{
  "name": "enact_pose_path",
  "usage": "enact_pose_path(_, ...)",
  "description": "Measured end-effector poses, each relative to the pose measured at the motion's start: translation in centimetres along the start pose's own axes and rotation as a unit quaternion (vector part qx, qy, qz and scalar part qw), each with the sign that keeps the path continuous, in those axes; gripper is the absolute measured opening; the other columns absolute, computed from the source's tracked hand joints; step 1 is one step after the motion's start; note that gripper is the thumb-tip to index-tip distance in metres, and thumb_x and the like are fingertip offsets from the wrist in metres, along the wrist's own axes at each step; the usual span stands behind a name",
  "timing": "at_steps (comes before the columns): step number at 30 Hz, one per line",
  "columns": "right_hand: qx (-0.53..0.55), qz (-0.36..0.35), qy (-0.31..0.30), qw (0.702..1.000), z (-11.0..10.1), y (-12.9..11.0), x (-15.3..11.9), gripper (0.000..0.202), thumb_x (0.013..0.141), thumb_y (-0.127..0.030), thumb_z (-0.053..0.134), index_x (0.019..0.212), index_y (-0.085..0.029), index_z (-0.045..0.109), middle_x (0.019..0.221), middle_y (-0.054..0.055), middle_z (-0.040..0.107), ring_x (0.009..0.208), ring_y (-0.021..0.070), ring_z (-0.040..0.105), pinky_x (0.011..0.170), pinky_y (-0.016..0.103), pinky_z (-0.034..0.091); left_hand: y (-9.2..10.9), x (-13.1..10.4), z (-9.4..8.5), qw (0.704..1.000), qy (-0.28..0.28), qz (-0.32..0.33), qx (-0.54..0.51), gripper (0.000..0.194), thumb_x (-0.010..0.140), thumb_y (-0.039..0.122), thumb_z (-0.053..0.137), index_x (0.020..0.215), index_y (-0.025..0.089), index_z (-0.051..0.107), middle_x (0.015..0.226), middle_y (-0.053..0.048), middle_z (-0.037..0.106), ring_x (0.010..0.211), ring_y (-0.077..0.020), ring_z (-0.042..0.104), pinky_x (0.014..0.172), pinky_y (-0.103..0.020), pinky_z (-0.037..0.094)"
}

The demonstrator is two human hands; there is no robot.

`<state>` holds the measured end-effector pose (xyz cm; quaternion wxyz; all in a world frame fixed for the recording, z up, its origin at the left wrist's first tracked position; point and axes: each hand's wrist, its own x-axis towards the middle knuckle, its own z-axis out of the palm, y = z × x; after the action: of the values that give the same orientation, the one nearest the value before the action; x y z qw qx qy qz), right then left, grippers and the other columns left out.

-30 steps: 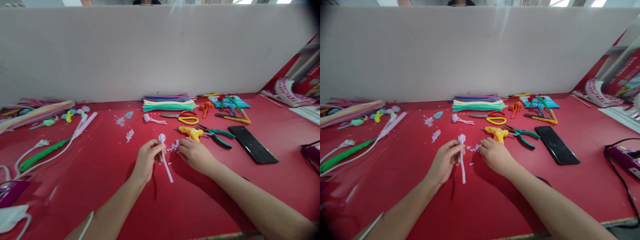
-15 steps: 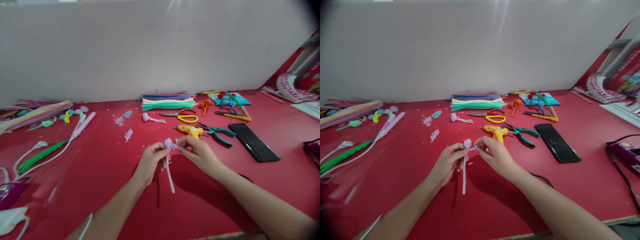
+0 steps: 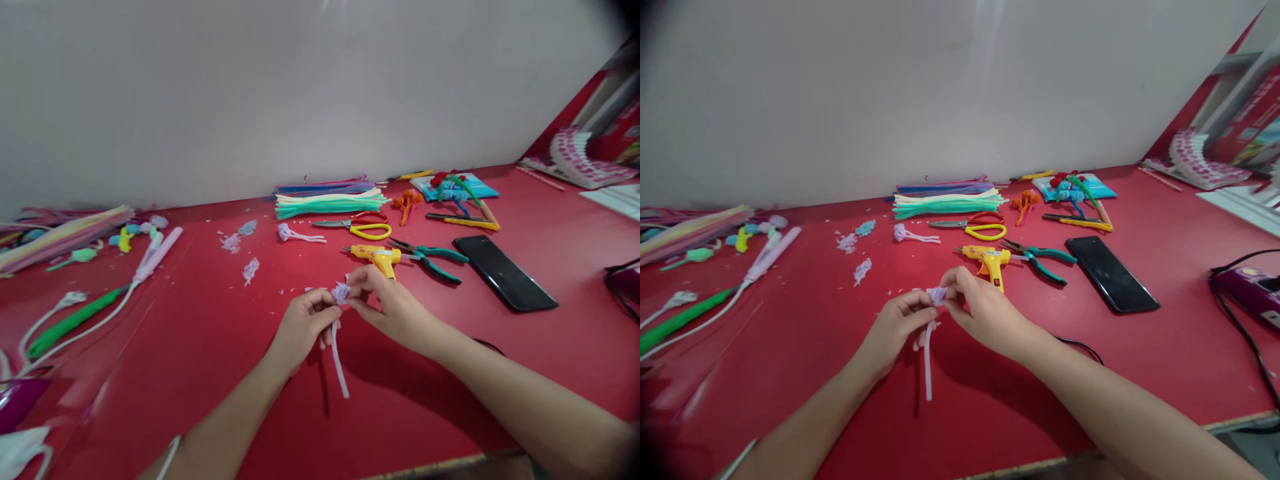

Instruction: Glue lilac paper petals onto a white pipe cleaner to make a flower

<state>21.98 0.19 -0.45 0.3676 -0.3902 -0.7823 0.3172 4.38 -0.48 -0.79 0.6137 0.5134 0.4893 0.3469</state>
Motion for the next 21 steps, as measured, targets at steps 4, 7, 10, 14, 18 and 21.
enact_pose_path(4, -0.026, -0.007, 0.009, 1.0, 0.0, 0.06, -0.04, 0.021, 0.082, -0.011, 0.049, 0.098, -0.022, 0.041, 0.086, 0.002, 0.058, 0.075, 0.013, 0.058, 0.068, 0.025, 0.047, 0.23, -0.06, 0.07, 1.0, 0.001, 0.003, 0.022, 0.013, 0.075, 0.024, 0.057, 0.066, 0.016, 0.052, 0.051, 0.004, 0.053, 0.036, -0.0063, 0.044, 0.034, -0.017, 0.035)
enact_pose_path(7, -0.049, -0.015, 0.014, 0.999, -0.01, 0.08, 0.0, 0.02, 0.082, -0.011, 0.049, 0.097, -0.022, 0.042, 0.086, 0.002, 0.057, 0.077, 0.0137, 0.057, 0.068, 0.026, 0.046, 0.24, -0.09, 0.11, 1.0, 0.003, -0.002, 0.028, 0.012, 0.074, 0.024, 0.057, 0.067, 0.017, 0.052, 0.051, 0.005, 0.054, 0.036, -0.0064, 0.044, 0.034, -0.017, 0.035)
enact_pose_path(10, -0.072, -0.023, 0.021, 0.997, -0.06, -0.06, 0.05, 0.018, 0.083, -0.012, 0.049, 0.097, -0.022, 0.043, 0.085, 0.002, 0.057, 0.077, 0.014, 0.056, 0.068, 0.026, 0.044, 0.14, -0.1, 0.14, 1.0, 0.002, -0.008, 0.021, 0.011, 0.073, 0.023, 0.058, 0.067, 0.017, 0.052, 0.051, 0.005, 0.054, 0.035, -0.0062, 0.043, 0.034, -0.017, 0.035)
enact_pose_path(14, -0.078, -0.011, 0.048, 0.996, -0.29, -0.42, 0.03, 0.015, 0.084, -0.018, 0.052, 0.097, -0.021, 0.045, 0.08, 0.001, 0.057, 0.068, 0.0125, 0.054, 0.061, 0.023, 0.042, 0.09, 0.0, 0.0, 1.0, 0.021, 0.004, -0.014, 0.014, 0.074, 0.026, 0.06, 0.066, 0.017, 0.052, 0.051, 0.004, 0.055, 0.035, -0.0056, 0.043, 0.035, -0.017, 0.034)
enact_pose_path(18, -0.086, 0.013, 0.028, 0.996, -0.56, -0.33, 0.06, 0.008, 0.087, -0.02, 0.047, 0.094, -0.021, 0.051, 0.073, 0.001, 0.059, 0.063, 0.0128, 0.053, 0.058, 0.024, 0.042, 0.26, 0.2, -0.35, 0.996, 0.073, 0.033, -0.044, 0.016, 0.074, 0.029, 0.062, 0.069, 0.017, 0.054, 0.047, 0.006, 0.053, 0.035, -0.0052, 0.043, 0.037, -0.016, 0.034)
enact_pose_path(21, -0.104, -0.006, 0.017, 0.994, -0.63, -0.13, 0.22, 0.011, 0.085, -0.017, 0.048, 0.088, -0.021, 0.057, 0.076, 0.003, 0.062, 0.073, 0.0161, 0.056, 0.067, 0.028, 0.043, 0.45, 0.22, -0.46, 0.994, 0.087, 0.051, -0.039, 0.017, 0.072, 0.03, 0.064, 0.069, 0.016, 0.055, 0.047, 0.005, 0.052, 0.037, -0.006, 0.045, 0.038, -0.017, 0.035)
